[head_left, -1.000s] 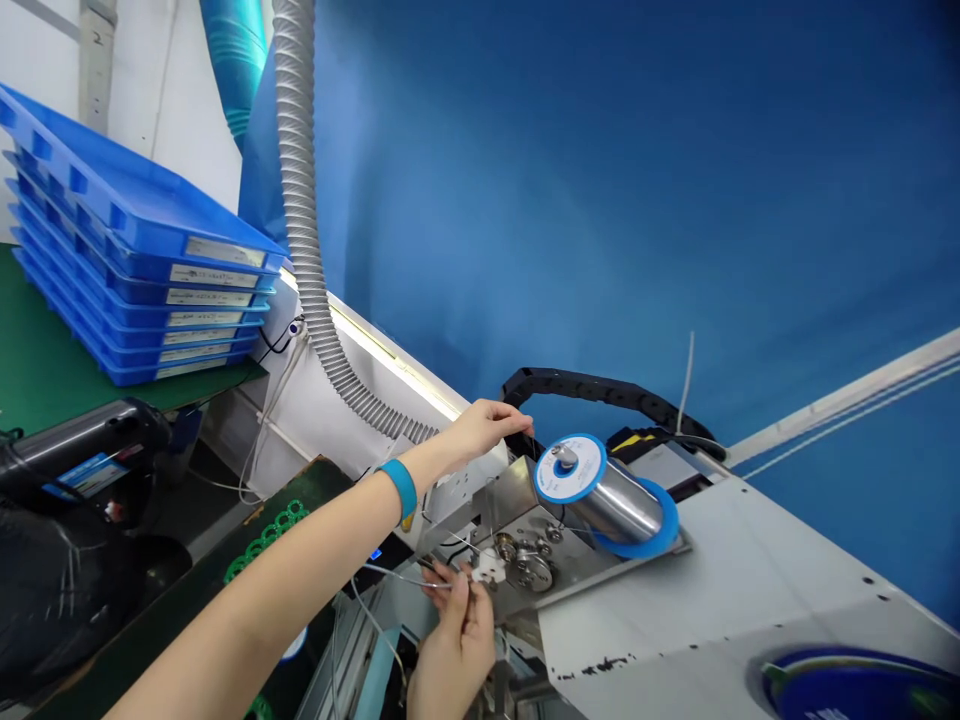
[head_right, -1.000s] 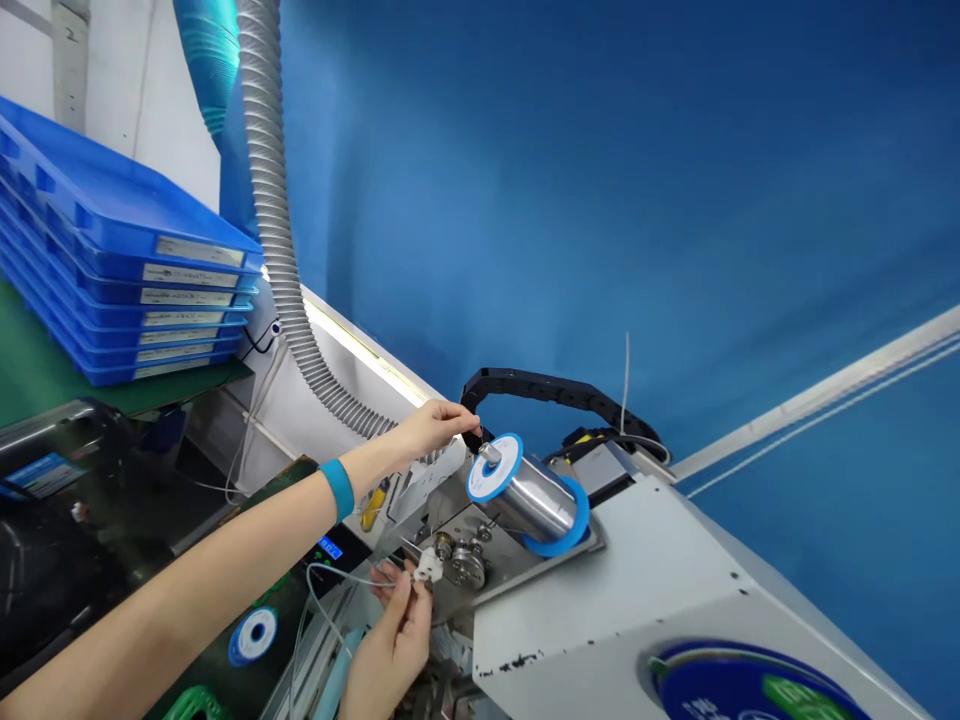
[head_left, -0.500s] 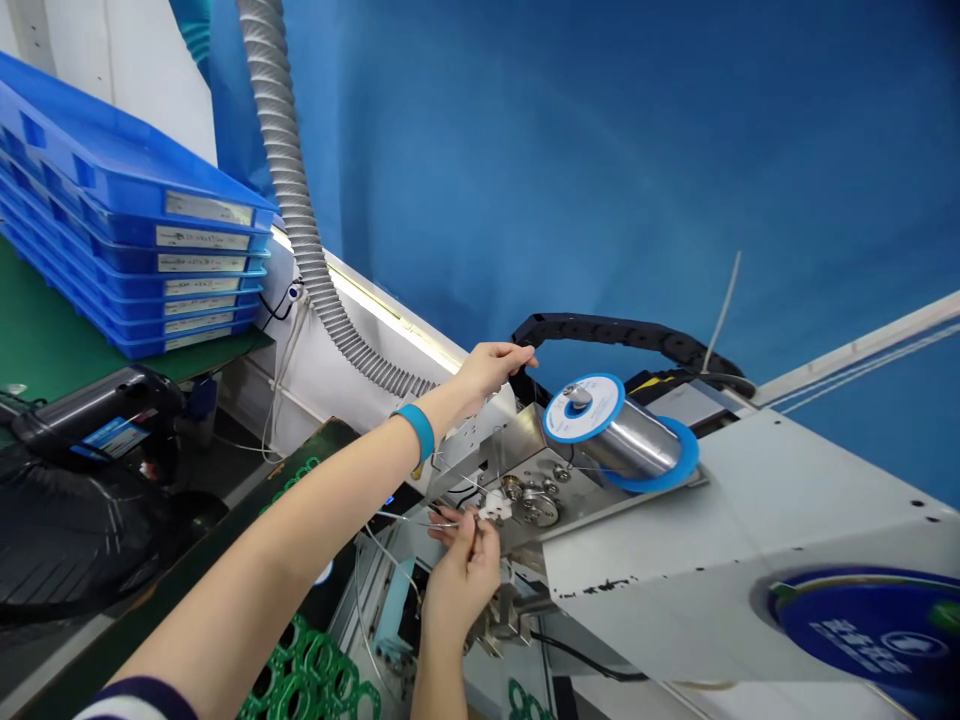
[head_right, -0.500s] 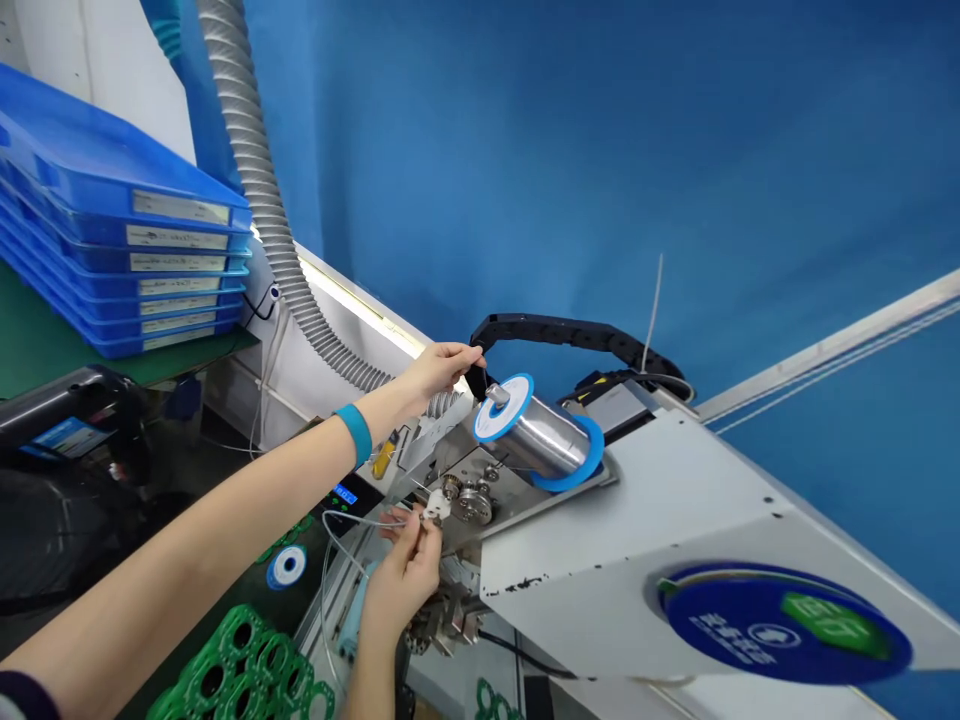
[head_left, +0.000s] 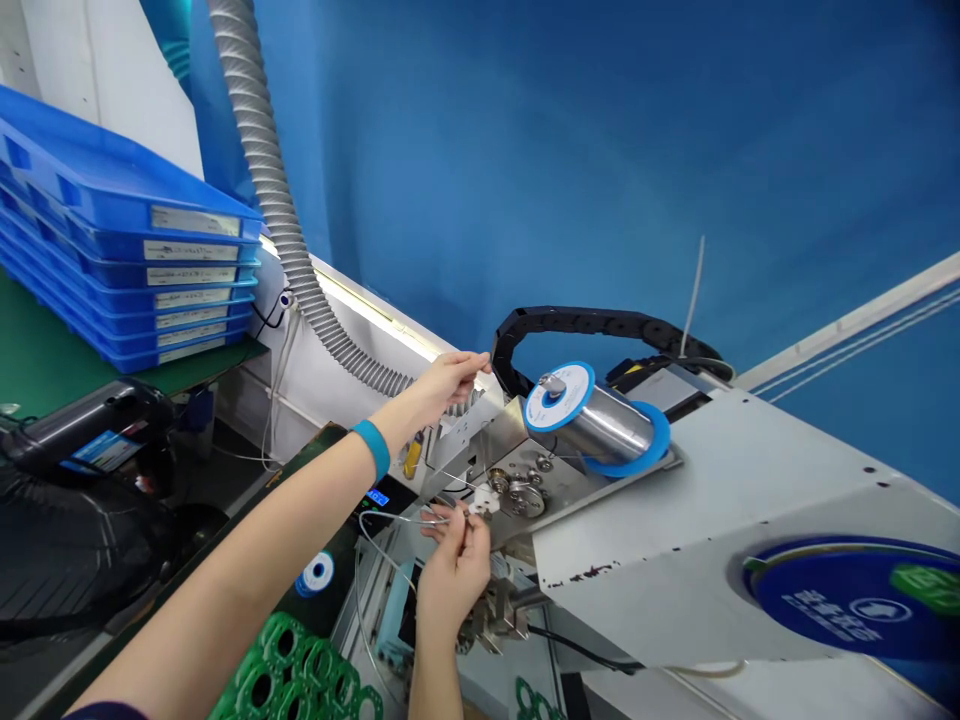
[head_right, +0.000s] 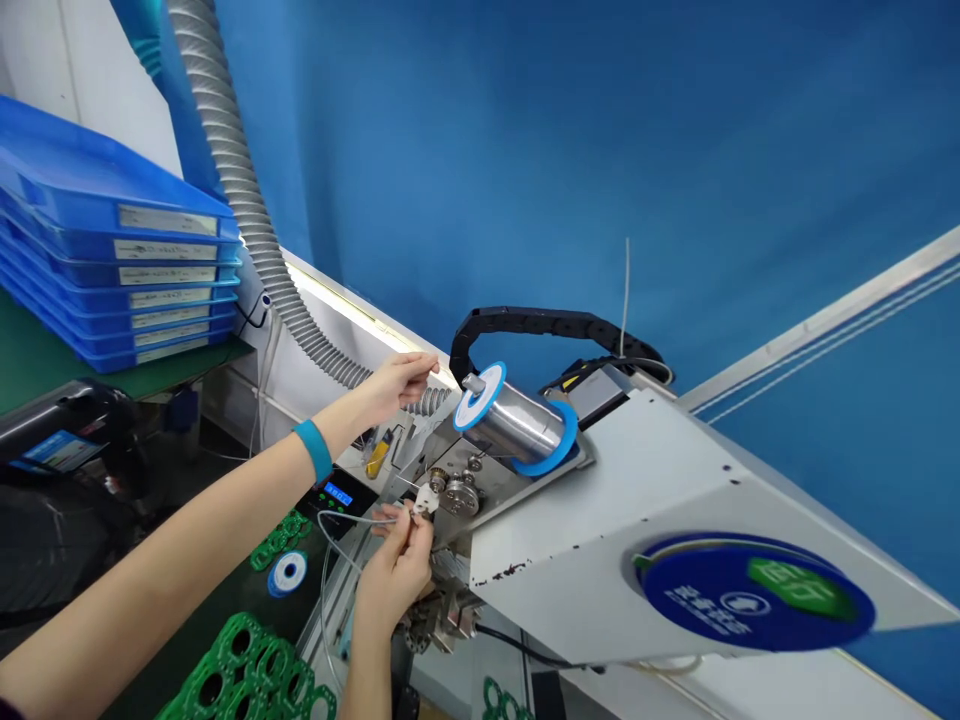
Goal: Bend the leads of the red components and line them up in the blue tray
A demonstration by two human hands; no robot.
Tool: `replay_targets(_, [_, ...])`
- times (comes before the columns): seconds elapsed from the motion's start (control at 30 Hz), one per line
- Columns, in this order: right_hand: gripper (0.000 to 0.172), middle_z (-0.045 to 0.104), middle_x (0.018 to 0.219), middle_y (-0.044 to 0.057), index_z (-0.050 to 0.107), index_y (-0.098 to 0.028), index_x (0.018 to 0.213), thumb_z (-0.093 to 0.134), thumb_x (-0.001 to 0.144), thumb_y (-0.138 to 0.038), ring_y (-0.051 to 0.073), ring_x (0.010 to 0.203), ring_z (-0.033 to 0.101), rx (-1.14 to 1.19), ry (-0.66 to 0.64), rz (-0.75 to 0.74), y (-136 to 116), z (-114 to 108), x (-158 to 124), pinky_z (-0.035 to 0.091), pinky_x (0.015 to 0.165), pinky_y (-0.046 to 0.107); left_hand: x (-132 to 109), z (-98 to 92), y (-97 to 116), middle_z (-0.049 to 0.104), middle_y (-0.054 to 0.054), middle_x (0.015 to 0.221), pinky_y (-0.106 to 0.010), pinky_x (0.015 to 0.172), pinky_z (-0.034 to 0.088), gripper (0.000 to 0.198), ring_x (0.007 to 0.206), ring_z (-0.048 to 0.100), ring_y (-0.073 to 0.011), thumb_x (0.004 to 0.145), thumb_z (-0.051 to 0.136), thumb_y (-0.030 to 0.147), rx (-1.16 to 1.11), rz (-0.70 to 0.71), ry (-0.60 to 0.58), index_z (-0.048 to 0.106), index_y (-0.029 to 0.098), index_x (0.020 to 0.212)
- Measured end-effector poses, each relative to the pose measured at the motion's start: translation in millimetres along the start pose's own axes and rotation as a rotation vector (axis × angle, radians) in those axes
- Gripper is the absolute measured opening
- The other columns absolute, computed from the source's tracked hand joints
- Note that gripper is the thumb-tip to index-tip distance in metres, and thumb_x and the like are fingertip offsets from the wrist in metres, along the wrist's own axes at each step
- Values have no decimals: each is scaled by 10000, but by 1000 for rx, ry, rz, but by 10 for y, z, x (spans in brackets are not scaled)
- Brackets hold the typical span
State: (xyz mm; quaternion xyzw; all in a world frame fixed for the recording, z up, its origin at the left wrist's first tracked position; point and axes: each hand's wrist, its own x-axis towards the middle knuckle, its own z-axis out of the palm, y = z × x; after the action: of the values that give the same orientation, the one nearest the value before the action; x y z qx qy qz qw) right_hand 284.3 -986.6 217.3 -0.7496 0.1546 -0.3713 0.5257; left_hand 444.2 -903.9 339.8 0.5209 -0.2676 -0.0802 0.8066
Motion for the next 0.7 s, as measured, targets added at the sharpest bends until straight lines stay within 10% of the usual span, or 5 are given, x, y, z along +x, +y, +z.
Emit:
replay_targets(0.17, [446, 715, 772, 110, 551, -164, 930, 522, 838, -600, 231, 631, 714, 46, -6, 8, -17, -6, 3, 579, 574, 319, -177, -286, -291, 533, 49, 646, -193, 469, 414, 307, 494, 460, -59, 944, 532, 389, 332, -70, -10, 581, 136, 777])
replay_targets(0.5, [410, 715, 693, 65, 533, -171, 915, 638, 800, -551, 223, 563, 716, 91, 75, -2, 96, -4, 42, 593, 534, 307, -203, -145, -405, 656, -52, 974, -374, 841, 480, 152, 923, 608, -187, 933, 517, 248, 667, 50, 136, 627, 149, 965])
replay_targets(0.7, [403, 728, 655, 51, 546, -198, 914, 684, 771, -549, 262, 537, 714, 131, 75, 158, 182, -92, 84, 598, 494, 370, -336, -150, -349, 578, -6, 589, -282, 533, 348, 339, 579, 523, -154, 912, 464, 327, 501, 132, -10, 582, 195, 623])
